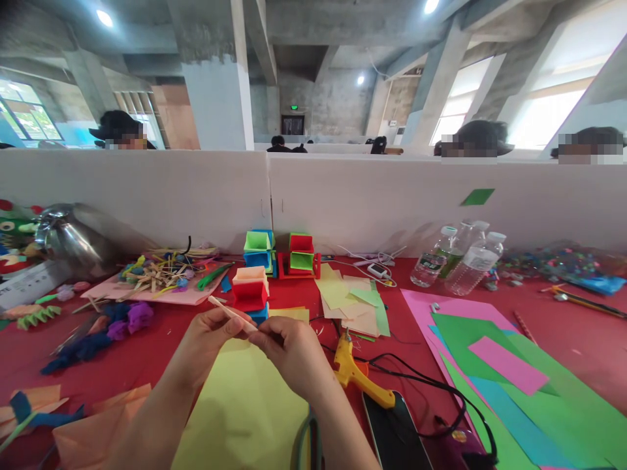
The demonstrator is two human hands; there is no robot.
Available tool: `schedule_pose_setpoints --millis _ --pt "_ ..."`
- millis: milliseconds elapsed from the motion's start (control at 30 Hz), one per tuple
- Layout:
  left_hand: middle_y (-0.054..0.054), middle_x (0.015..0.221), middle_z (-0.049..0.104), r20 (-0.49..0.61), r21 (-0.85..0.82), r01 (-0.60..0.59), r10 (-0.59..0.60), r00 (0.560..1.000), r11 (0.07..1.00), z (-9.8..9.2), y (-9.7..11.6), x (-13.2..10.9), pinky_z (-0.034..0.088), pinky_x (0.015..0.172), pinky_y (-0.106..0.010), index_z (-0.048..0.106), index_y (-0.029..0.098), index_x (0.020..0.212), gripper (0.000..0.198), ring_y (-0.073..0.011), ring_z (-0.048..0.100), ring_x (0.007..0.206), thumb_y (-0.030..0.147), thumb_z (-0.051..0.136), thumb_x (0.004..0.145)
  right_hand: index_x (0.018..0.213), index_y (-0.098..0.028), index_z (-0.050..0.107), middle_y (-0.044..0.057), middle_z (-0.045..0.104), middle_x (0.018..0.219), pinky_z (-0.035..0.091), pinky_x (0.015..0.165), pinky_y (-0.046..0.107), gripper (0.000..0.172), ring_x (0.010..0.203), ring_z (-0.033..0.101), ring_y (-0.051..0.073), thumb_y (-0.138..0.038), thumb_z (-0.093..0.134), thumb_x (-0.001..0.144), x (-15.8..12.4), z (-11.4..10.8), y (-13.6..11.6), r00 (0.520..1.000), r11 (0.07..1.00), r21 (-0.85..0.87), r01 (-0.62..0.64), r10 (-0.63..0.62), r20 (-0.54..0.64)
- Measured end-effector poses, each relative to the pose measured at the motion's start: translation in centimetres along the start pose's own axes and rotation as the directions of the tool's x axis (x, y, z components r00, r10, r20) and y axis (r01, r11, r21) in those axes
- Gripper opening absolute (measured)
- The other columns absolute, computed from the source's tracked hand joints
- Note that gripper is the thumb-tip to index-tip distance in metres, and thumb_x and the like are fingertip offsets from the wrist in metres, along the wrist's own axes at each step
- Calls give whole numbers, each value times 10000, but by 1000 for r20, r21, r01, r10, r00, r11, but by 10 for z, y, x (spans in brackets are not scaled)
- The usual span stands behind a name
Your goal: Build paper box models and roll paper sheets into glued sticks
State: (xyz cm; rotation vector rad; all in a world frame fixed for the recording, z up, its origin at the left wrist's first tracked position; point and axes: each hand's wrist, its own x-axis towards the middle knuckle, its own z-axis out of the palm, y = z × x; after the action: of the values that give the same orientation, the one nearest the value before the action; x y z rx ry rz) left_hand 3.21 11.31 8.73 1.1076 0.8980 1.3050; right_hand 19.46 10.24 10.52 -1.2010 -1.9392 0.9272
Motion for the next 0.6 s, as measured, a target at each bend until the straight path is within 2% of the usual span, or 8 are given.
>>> schedule_pose_setpoints --millis 133,233,300,400,500,600 --pt "-52 609 684 -26 -10 4 -5 1000 1000 -1 0 0 486 626 -268 717 120 680 296 -176 622 627 414 679 670 627 -173 541 -38 493 553 306 478 188 300 511 419 81 -365 480 849 -1 2 -4 1000 998 -65 19 -18 22" --pt "-45 615 690 -90 -8 -14 13 996 1000 1 -2 0 495 637 -270 717 121 682 281 -178 635 629 399 675 683 633 -180 542 -35 503 573 309 491 192 280 528 434 88 -356 493 845 -1 3 -5 998 991 -126 47 -50 -23" --pt "-49 647 701 -95 -29 -16 13 995 999 3 -3 0 502 654 -276 715 120 692 278 -181 643 643 395 678 683 647 -183 547 -32 510 583 310 495 195 266 533 440 93 -361 504 840 0 5 -4 996 986 -156 54 -64 -60" --pt "-60 680 711 -73 -140 19 -29 997 990 4 -4 -1 513 649 -292 706 122 765 288 -189 654 652 396 684 680 629 -181 533 -32 507 568 303 493 198 284 519 437 91 -351 490 852 0 6 -4 994 979 -195 66 -81 -70" --pt "-61 633 705 -102 -261 44 -73 992 964 6 -3 -1 523 611 -301 690 119 763 293 -193 660 617 396 693 669 644 -181 554 -23 533 603 301 508 198 266 547 455 94 -313 481 863 -2 6 -7 990 962 -249 112 -131 -59" --pt "-63 630 705 -127 -281 61 -100 987 958 8 -2 -1 525 592 -285 680 113 747 281 -185 663 603 384 692 674 644 -180 562 -14 548 626 286 505 200 263 557 459 97 -304 483 862 -3 7 -10 986 943 -312 113 -146 -84"
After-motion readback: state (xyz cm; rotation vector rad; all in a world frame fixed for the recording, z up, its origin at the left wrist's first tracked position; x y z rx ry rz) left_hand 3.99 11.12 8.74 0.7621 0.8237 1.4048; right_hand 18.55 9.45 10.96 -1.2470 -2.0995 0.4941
